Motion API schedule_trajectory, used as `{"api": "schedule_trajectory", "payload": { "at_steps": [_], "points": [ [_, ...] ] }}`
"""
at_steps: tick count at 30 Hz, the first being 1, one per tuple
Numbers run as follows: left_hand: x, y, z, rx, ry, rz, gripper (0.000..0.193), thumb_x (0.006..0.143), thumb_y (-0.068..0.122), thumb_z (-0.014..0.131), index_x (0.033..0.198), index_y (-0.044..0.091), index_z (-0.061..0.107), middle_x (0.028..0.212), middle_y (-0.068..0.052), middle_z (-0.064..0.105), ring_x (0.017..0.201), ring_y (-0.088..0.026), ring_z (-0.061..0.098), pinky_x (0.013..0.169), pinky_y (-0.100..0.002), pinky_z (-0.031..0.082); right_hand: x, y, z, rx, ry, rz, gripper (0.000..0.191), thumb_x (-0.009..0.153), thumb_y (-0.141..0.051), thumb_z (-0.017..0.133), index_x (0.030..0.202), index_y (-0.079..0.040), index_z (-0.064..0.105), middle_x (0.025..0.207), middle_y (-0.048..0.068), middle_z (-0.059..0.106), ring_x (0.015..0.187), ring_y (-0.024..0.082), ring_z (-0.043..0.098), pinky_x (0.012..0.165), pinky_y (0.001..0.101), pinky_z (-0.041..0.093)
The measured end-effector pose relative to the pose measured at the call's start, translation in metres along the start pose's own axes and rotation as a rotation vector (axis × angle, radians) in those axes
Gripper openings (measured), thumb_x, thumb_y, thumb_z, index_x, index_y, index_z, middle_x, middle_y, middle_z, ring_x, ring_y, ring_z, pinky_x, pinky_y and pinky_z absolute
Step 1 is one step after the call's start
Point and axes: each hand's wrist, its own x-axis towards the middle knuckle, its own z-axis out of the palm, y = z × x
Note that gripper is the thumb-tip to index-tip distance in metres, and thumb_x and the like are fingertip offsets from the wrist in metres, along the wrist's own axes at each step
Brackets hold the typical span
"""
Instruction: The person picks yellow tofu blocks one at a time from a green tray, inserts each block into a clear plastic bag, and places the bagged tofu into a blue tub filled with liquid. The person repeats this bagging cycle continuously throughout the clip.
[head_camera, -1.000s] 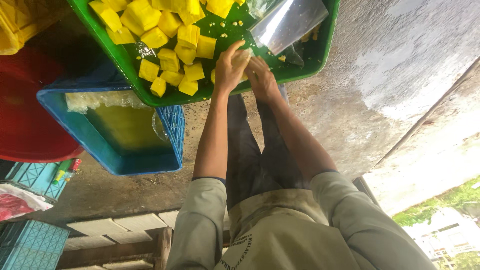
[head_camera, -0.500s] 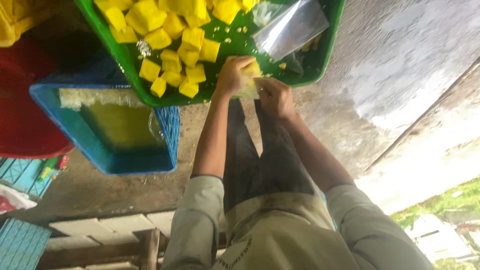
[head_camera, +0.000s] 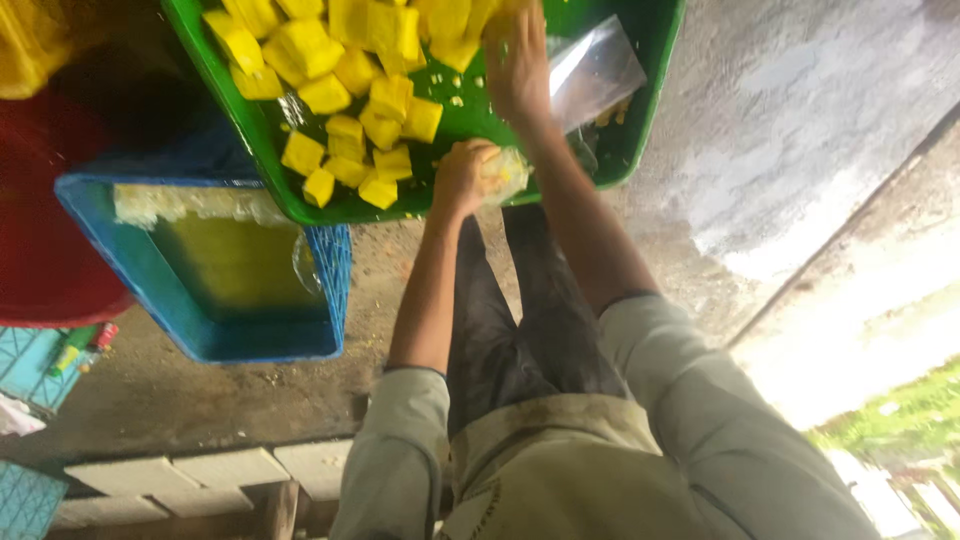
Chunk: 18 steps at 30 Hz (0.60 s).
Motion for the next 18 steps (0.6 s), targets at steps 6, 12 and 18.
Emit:
{"api": "schedule_trajectory", "payload": {
  "at_steps": [6,12,18],
  "points": [
    [-0.014,0.021,-0.007,0.159,0.06,-0.051,0.051,0.068,0.03,0.089,0.116,0.02,0.074,0.115,-0.002,0.072,0.106,-0.029,0.062,0.087,-0.046,0.05,-0.001,-0.022,-0.011,0.383,0.028,0.266,0.049,0.096,-0.013,0.08,0.134,-0.007,0.05,0.112,0.011,0.061,0.098,0.021,0.067,0.084,0.0361,0.061],
    [-0.009,0.019,-0.013,0.139,-0.121,-0.105,0.052,0.076,0.033,0.087,0.126,0.024,0.073,0.11,-0.004,0.072,0.11,-0.027,0.062,0.095,-0.045,0.051,0.03,0.013,-0.042,-0.194,0.213,0.474,0.03,0.104,-0.026,0.078,0.122,-0.01,0.059,0.091,0.009,0.061,0.081,0.024,0.062,0.078,0.0394,0.055],
    [-0.017,0.012,-0.019,-0.052,0.101,-0.072,0.054,0.069,0.029,0.088,0.118,0.015,0.072,0.121,-0.006,0.072,0.112,-0.029,0.064,0.097,-0.045,0.051,0.046,-0.038,0.01,-0.091,0.195,0.535,0.046,0.097,-0.029,0.065,0.134,-0.005,0.054,0.131,0.021,0.059,0.117,0.031,0.062,0.102,0.0473,0.053]
  ]
}}
